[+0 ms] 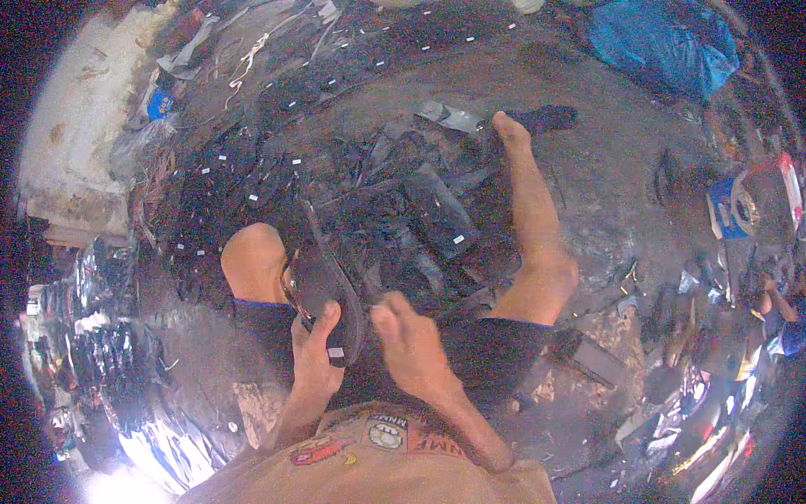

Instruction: The person sits on the floor and uses a long curved blade to cut individual flip-flops from a large sheet of rubber material. They repeatedly pick up the sheet, cut a single unit, and place it aside, continuing this process for the duration of the clip.

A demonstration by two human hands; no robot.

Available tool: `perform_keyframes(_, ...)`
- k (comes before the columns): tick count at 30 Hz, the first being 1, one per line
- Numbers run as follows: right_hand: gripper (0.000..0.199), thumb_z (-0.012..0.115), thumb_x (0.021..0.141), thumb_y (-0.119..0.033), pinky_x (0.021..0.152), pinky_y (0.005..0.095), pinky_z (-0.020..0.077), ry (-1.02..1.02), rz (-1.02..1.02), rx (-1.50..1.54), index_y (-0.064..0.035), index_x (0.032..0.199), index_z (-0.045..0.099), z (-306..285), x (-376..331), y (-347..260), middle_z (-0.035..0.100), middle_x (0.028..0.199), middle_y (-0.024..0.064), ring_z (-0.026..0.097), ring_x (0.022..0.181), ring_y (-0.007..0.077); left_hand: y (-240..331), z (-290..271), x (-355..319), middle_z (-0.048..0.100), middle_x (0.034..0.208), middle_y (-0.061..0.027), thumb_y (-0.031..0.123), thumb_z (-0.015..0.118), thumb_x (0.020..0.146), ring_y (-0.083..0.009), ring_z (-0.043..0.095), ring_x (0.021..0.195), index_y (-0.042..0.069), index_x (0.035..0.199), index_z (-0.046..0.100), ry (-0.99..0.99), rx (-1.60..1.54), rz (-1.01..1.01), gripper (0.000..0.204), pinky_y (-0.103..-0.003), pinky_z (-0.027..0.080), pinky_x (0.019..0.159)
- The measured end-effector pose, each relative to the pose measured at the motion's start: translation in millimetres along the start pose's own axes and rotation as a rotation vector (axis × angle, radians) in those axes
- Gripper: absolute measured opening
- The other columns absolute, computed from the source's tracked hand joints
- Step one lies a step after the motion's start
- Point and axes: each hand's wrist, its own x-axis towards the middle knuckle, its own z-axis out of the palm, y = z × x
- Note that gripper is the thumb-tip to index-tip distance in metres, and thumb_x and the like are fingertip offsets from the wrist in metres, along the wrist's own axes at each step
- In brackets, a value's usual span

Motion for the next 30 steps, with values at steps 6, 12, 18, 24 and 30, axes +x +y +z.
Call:
perform_keyframes(6,0.028,0.049,0.108,-0.031,0.067,0.0563,0.0488,-0.232,0.131,-0.285,-0.0049,0.111,0.057,-37,-64,28,0.065,0.076,0.0257,0.067,0.077,0.051,-13,-28,10,0.071,0.111,-0.0037,0.019,0.084,0.089,-0.0154,0.07,0.095,0.002,0.125,0.064,-0.003,-0.031,0.04,0.045,-0.031,0.059,0.083)
perform_keyframes(12,0.029,0.05,0.108,-0.033,0.069,0.0573,0.0487,-0.276,0.205,-0.268,-0.0051,0.11,0.057,-41,-85,36,0.065,0.076,0.0265,0.066,0.079,0.0517,-14,-29,6,0.071,0.113,-0.0068,0.012,0.083,0.088,-0.0175,0.07,0.097,0.001,0.13,0.061,0.05,0.031,0.008,0.049,-0.033,0.06,0.086)
perform_keyframes(18,0.032,0.05,0.11,-0.033,0.066,0.0564,0.0461,-0.179,-0.054,-0.186,-0.0016,0.113,0.055,6,24,47,0.064,0.079,0.0288,0.063,0.079,0.0534,-5,-27,-8,0.071,0.114,-0.0106,0.01,0.08,0.086,-0.0248,0.073,0.099,0.003,0.136,0.057,-0.007,0.059,-0.127,0.055,-0.04,0.063,0.084)
perform_keyframes(24,0.038,0.056,0.109,-0.034,0.067,0.0408,0.0487,0.15,-0.123,0.313,0.0027,0.114,0.063,28,128,55,0.07,0.083,0.0145,0.065,0.072,0.0293,-7,-25,-12,0.071,0.117,-0.0101,0.012,0.086,0.085,-0.0167,0.07,0.1,-0.002,0.133,0.059,-0.025,0.244,-0.092,0.057,-0.033,0.058,0.092)
perform_keyframes(30,0.033,0.074,0.099,-0.034,0.074,0.0291,0.0502,0.142,-0.123,0.185,-0.0013,0.1,0.069,-9,101,-18,0.064,0.081,-0.0007,0.05,0.072,0.0073,27,-7,-7,0.068,0.12,-0.0091,0.027,0.091,0.078,-0.0231,0.065,0.112,-0.003,0.134,0.056,-0.391,0.84,0.266,0.072,-0.038,0.05,0.104)
